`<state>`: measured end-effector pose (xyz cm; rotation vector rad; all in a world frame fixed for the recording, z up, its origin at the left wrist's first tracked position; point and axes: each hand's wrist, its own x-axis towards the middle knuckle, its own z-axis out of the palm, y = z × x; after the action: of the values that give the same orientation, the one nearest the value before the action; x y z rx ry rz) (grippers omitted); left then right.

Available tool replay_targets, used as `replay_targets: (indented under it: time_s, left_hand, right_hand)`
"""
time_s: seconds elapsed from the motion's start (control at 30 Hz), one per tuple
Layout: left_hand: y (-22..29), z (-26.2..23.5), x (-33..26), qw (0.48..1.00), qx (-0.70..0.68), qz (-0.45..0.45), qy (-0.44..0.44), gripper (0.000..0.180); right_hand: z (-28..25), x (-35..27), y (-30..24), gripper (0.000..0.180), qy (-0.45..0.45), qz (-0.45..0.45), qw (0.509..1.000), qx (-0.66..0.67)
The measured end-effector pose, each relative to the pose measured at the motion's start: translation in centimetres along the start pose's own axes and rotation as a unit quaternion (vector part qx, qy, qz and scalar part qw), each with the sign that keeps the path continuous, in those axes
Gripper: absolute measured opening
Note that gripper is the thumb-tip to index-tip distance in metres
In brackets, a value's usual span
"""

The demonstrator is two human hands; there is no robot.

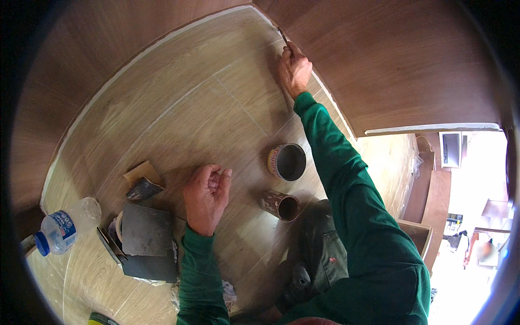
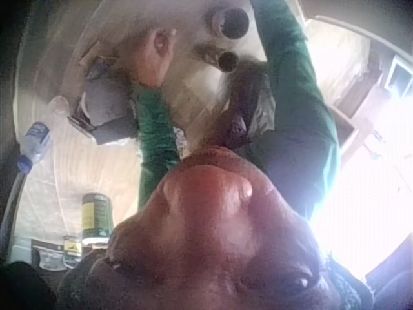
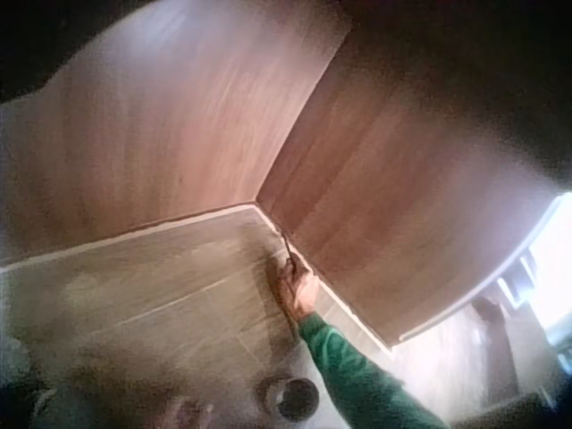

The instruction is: The person sits on the floor and uses a small brush to apply a liquid finish to the edges of a light-colored wooden floor. They dip the brush into a small container, apply the finish to the seams, and wipe excess with a cloth.

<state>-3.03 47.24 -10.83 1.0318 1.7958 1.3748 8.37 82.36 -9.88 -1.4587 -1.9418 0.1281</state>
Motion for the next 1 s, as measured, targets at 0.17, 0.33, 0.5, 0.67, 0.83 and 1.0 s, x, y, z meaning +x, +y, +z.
replay_targets:
  time_s: [0.17, 0.33, 0.5, 0.67, 0.83, 1.0]
  left_hand:
    - [-0.3, 0.1, 0.0, 1.000, -0.015, -0.016, -0.010, 0.019]
    - [-0.2, 0.1, 0.0, 1.000, -0.009, -0.014, -0.005, 0.019]
    - [0.2, -0.1, 0.1, 1.000, -0.003, 0.006, 0.002, 0.020]
    - [-0.1, 0.1, 0.1, 1.000, -0.002, 0.000, 0.000, 0.020]
    - [-0.3, 0.1, 0.0, 1.000, -0.011, 0.004, 0.003, 0.020]
    - [0.0, 0.0, 0.0, 1.000, -0.005, -0.004, 0.001, 0.019]
  right_hand:
    - [-0.6, -0.4, 0.9, 0.032, 0.009, 0.001, 1.000, -0.012]
    - [-1.3, -1.4, 1.6, 0.031, 0.034, -0.049, 0.998, -0.002]
    - [-1.3, -1.4, 1.2, 0.032, 0.025, -0.053, 0.998, -0.023]
    - [-0.1, 0.0, 0.3, 0.032, -0.006, -0.033, 0.999, -0.024]
    - [1.2, 1.4, -0.3, 0.033, -0.010, -0.043, 0.999, -0.019]
    - [2.6, 2.4, -1.4, 0.034, -0.004, -0.060, 0.998, -0.005]
